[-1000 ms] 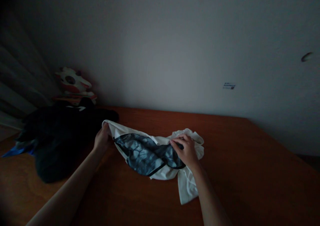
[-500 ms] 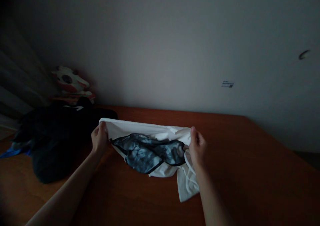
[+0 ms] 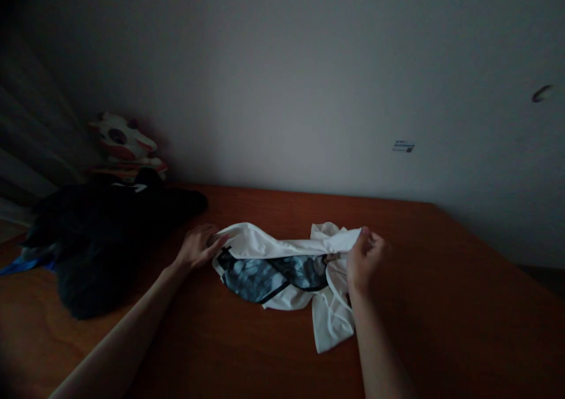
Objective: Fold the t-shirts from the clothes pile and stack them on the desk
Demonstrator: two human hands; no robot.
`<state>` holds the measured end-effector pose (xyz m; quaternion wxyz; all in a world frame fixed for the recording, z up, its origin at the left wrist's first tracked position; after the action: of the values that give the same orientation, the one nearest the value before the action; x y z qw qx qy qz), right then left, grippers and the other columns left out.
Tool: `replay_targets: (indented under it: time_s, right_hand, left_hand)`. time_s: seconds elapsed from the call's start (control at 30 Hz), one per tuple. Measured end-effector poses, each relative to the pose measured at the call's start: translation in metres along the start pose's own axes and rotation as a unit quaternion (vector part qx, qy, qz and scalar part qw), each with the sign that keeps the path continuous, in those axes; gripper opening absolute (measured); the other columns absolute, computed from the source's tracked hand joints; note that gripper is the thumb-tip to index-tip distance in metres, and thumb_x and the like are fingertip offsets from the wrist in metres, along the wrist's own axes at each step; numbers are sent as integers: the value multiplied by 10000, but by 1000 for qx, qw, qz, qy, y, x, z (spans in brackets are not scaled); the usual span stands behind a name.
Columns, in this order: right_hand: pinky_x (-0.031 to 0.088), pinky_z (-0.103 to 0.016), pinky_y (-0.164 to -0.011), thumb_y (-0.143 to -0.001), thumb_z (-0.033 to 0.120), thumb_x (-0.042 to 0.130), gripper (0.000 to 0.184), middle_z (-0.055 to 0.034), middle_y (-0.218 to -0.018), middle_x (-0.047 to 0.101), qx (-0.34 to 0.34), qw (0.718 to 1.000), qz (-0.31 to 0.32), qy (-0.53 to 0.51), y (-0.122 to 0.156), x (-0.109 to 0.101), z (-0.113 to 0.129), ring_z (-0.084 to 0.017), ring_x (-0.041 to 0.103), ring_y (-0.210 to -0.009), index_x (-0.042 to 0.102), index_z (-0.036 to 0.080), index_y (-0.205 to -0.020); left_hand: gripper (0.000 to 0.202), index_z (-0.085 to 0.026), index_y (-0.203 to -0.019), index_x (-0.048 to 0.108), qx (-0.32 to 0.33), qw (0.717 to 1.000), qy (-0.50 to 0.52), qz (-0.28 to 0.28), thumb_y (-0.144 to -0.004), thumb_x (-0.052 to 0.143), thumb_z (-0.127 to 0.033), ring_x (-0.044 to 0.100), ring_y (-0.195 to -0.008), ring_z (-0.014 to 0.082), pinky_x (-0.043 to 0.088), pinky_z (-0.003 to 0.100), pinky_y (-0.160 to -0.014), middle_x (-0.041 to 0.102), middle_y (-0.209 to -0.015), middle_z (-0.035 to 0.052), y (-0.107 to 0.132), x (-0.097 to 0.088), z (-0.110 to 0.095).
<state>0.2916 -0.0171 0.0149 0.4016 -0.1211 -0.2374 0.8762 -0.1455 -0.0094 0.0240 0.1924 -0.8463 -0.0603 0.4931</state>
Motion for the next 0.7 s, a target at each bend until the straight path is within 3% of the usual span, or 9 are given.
replay_targets:
  time_s: [0.1,0.2,0.3,0.37,0.47,0.57,0.63,0.7]
  right_hand:
    - [347,-589,-1048,-915,425,593,251,-190,-1323,600,-199,958,7,204,11,3,20,-392,515,-1260,645,204,-1022]
    - [352,-558,-1059,-941,392,588,224,-140,-1354,630,-309,915,156,207,38,29,39,-344,568,-1247,654,228,-1079]
    - [378,-502,-1068,-928,386,629,442,-134,-1388,626,-362,869,302,150,74,53,58,-306,572,-1278,553,226,-1332]
    - [425,-476,-1033,-898,357,661,588,-143,-1394,625,-362,843,377,126,95,64,66,-298,598,-1245,474,215,-1437]
    - [501,-418,-922,-891,200,584,376,-86,-1137,751,-333,831,437,90,111,71,69,-262,692,-1035,631,252,-1260]
    - [534,-352,-823,-914,173,496,258,-52,-939,769,-243,871,427,28,105,68,62,-227,714,-884,687,252,-1067]
    - [541,-319,-761,-950,282,500,199,-40,-877,753,-147,904,400,-24,96,65,55,-213,708,-808,666,239,-1051]
    - [539,-302,-724,-960,414,511,228,-23,-824,728,-56,928,361,-72,88,63,48,-203,688,-762,647,240,-1013]
  left_hand:
    - [429,-196,-817,700,14,999,6,30,-857,481,-563,635,-858,271,485,376,-823,704,-910,105,-2,7,1]
    - [489,-183,-960,739,9,995,96,21,-948,406,-542,646,-850,246,492,347,-802,724,-908,88,-2,8,-8]
    - [445,-228,-1204,720,148,982,108,47,-1021,385,-457,642,-991,248,448,376,-902,747,-1059,98,7,10,-47]
    - [384,-307,-1325,660,265,959,62,82,-1035,423,-389,618,-1078,246,396,405,-963,732,-1182,90,20,15,-78]
    - [412,-353,-1433,558,333,938,8,96,-1030,477,-370,592,-1137,246,362,414,-1002,696,-1279,78,35,23,-105]
    - [629,-294,-1503,470,277,960,-14,45,-940,596,-543,529,-1247,310,348,463,-1051,613,-1390,130,33,24,-100]
    - [829,-255,-1529,419,204,979,-8,8,-845,649,-662,462,-1324,358,325,518,-1090,531,-1473,163,27,23,-86]
    - [850,-223,-1530,403,132,991,14,10,-850,610,-690,425,-1358,371,317,553,-1109,484,-1514,175,22,25,-71]
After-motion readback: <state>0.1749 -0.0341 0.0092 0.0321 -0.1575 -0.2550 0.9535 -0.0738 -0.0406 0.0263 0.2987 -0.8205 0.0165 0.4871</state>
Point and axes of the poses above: each hand's wrist, its own y-axis away from the middle knuckle, its own x-axis out of the palm, z = x × y, the point moved 4 cm from there along -y, towards the middle knuckle
